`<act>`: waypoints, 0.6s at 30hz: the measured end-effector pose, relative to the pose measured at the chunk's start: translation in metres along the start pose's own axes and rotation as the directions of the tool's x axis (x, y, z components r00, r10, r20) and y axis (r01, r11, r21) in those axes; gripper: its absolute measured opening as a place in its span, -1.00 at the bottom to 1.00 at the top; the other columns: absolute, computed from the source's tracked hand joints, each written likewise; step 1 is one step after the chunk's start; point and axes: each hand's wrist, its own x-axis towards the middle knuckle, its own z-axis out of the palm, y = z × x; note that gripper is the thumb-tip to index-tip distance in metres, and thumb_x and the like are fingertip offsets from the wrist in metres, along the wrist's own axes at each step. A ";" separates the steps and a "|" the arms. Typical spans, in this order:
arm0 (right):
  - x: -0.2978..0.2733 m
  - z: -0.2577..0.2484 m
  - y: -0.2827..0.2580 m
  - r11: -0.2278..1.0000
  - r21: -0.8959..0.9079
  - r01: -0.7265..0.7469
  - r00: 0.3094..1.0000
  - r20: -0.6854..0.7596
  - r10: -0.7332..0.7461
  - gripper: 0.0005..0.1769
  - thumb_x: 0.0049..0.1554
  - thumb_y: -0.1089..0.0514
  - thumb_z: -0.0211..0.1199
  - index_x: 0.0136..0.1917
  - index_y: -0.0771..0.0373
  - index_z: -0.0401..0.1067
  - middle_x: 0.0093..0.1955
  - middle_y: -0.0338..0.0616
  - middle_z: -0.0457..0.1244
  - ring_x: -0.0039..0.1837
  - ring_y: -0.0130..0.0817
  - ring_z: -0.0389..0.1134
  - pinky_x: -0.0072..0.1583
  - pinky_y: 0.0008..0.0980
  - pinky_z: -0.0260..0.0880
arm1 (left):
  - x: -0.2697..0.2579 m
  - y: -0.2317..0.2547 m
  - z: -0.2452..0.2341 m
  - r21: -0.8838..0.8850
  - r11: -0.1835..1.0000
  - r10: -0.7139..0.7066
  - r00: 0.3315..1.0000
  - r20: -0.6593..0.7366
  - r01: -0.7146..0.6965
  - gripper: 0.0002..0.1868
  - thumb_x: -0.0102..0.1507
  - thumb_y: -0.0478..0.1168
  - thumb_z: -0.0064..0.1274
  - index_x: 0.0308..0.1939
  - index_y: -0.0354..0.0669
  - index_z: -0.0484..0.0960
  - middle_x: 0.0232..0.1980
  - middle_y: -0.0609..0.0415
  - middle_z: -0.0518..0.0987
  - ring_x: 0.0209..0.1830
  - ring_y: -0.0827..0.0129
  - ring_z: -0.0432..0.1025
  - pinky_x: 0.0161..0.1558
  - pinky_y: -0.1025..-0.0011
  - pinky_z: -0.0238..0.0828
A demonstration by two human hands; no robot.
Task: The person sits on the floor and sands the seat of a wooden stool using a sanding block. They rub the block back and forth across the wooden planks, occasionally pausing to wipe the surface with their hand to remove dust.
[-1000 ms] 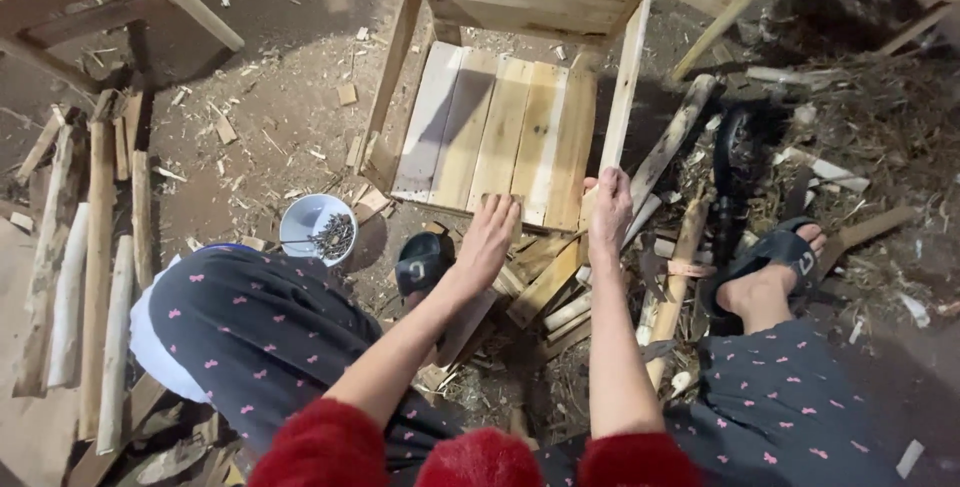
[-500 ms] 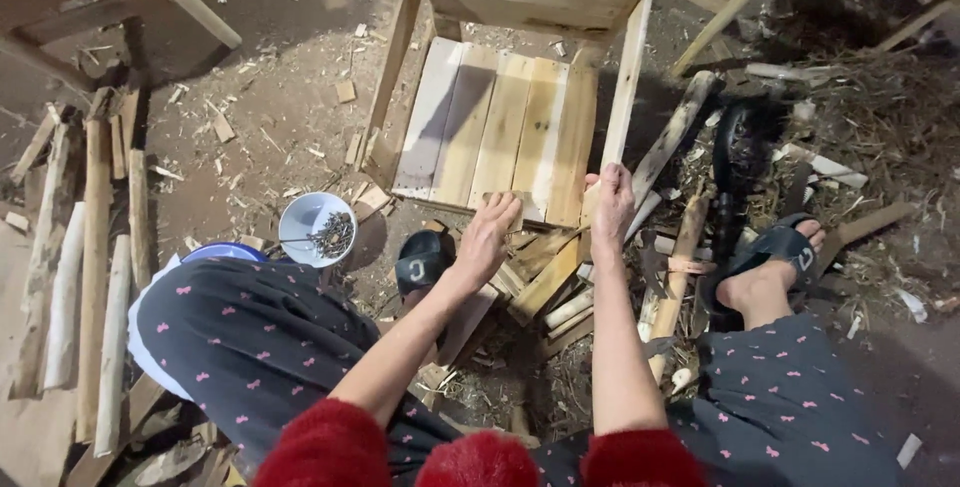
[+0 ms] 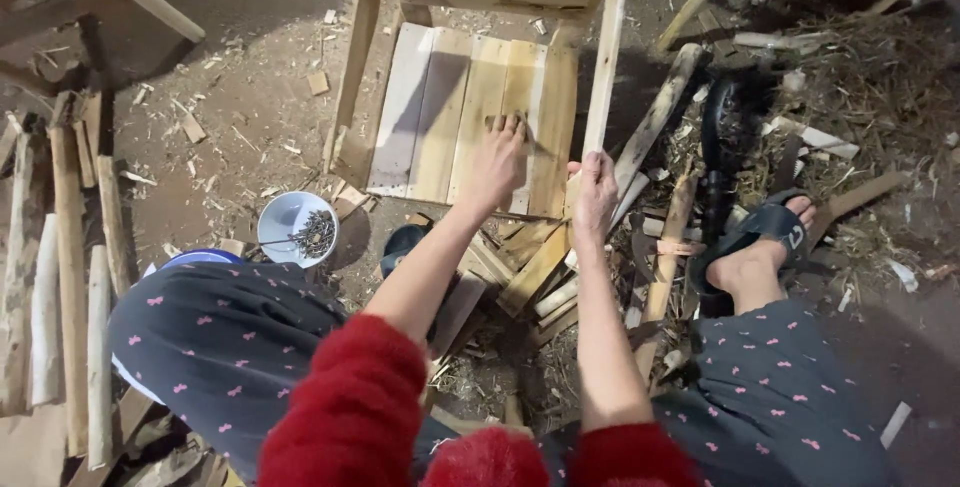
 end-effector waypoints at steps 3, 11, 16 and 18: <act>0.007 0.002 0.006 0.999 0.034 -0.015 1.000 -0.007 0.015 -0.55 0.19 -0.28 -0.13 0.16 -0.06 0.34 -0.15 -0.26 0.37 -0.07 -0.38 0.38 -0.05 -0.36 0.32 | -0.032 -0.002 0.010 0.041 0.988 0.149 0.987 -0.058 -0.147 -0.41 0.02 -0.53 -0.14 0.19 -0.39 0.35 0.17 -0.30 0.37 0.24 -0.05 0.21 0.20 0.21 0.15; 0.005 0.002 0.004 0.998 0.060 -0.034 0.999 -0.014 0.034 -0.52 0.18 -0.30 -0.10 0.18 -0.05 0.35 -0.14 -0.24 0.37 -0.05 -0.39 0.38 -0.02 -0.36 0.36 | -0.008 -0.015 0.030 -0.182 0.975 0.126 0.992 -0.008 -0.125 -0.58 0.18 -0.41 -0.12 0.14 -0.43 0.40 0.18 -0.34 0.37 0.24 -0.13 0.22 0.27 0.15 0.11; 0.008 0.003 0.009 0.998 0.065 -0.013 1.000 -0.017 0.015 -0.51 0.18 -0.31 -0.11 0.18 -0.02 0.35 -0.15 -0.21 0.37 -0.06 -0.38 0.39 -0.02 -0.38 0.38 | 0.016 0.012 -0.030 -0.141 0.981 0.118 0.989 -0.091 -0.130 -0.61 0.19 -0.41 -0.25 0.07 -0.41 0.48 0.09 -0.29 0.46 0.16 -0.07 0.32 0.19 0.19 0.21; 0.010 0.004 0.014 0.997 0.072 -0.002 1.000 -0.023 0.003 -0.50 0.18 -0.31 -0.09 0.17 -0.01 0.35 -0.15 -0.19 0.37 -0.06 -0.37 0.39 -0.02 -0.37 0.38 | -0.008 0.022 -0.055 -0.143 0.976 0.149 0.982 -0.116 -0.165 -0.60 0.18 -0.45 -0.30 0.07 -0.47 0.47 0.10 -0.36 0.44 0.16 -0.13 0.30 0.20 0.15 0.19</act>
